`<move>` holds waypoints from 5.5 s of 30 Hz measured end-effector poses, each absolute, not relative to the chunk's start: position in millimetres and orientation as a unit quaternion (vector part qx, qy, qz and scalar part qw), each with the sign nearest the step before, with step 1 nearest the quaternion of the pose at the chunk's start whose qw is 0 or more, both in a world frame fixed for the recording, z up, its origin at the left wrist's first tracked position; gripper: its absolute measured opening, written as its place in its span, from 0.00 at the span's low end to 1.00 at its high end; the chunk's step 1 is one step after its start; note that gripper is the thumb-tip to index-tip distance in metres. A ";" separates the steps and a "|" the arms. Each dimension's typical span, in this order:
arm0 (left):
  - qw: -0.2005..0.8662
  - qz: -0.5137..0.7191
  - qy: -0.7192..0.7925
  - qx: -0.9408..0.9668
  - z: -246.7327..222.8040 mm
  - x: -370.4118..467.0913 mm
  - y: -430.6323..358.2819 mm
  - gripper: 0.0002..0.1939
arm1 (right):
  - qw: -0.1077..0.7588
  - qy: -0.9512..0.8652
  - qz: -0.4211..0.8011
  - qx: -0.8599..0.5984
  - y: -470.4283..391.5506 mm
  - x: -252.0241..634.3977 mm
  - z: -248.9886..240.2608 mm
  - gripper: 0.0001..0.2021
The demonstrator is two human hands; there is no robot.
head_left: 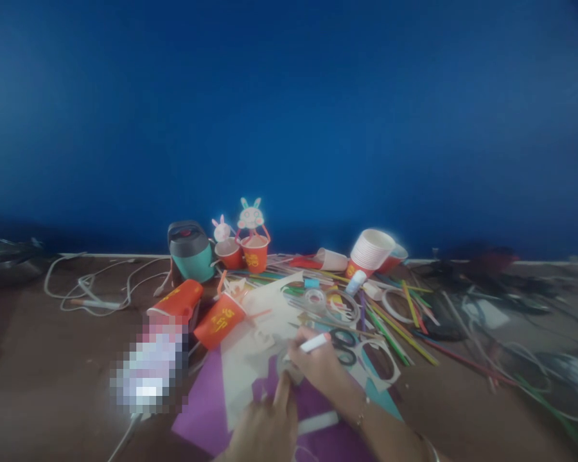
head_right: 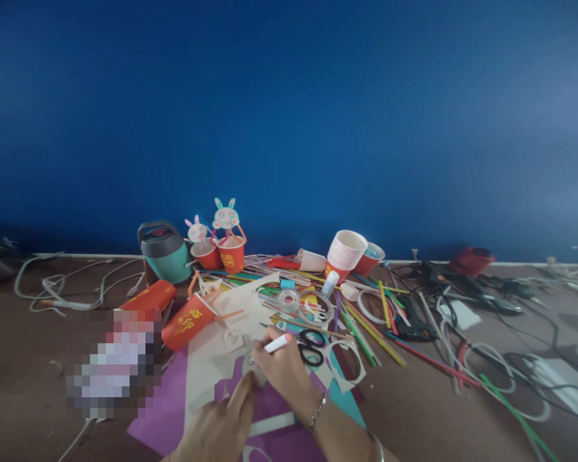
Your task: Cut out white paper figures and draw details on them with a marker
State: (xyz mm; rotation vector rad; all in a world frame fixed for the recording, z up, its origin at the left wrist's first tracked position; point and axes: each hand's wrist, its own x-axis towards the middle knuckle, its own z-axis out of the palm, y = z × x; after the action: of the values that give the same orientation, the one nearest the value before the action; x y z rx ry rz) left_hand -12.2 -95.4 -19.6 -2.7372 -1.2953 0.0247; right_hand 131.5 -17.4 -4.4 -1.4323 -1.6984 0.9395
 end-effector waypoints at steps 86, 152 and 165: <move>0.051 0.029 -0.439 -0.896 -18.1 -11.2 -96.9 0.18 | 0.351 -0.641 0.390 -0.560 -19.0 130.3 0.2 0.09; 0.028 -0.189 -0.625 -0.757 10.3 -221.8 -117.7 0.10 | 0.498 -0.461 0.475 -0.560 -6.3 132.4 3.0 0.17; 0.000 -0.102 -0.623 -0.775 12.3 -213.4 -107.8 0.10 | 0.480 -0.485 0.453 -0.574 -5.7 134.6 3.3 0.16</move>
State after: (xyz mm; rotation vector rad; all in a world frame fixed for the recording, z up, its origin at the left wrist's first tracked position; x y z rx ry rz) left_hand -213.4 -107.8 12.3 -2.4353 -1.9583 -0.3190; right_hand 134.6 -5.7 3.3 -1.4008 -1.1821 1.1039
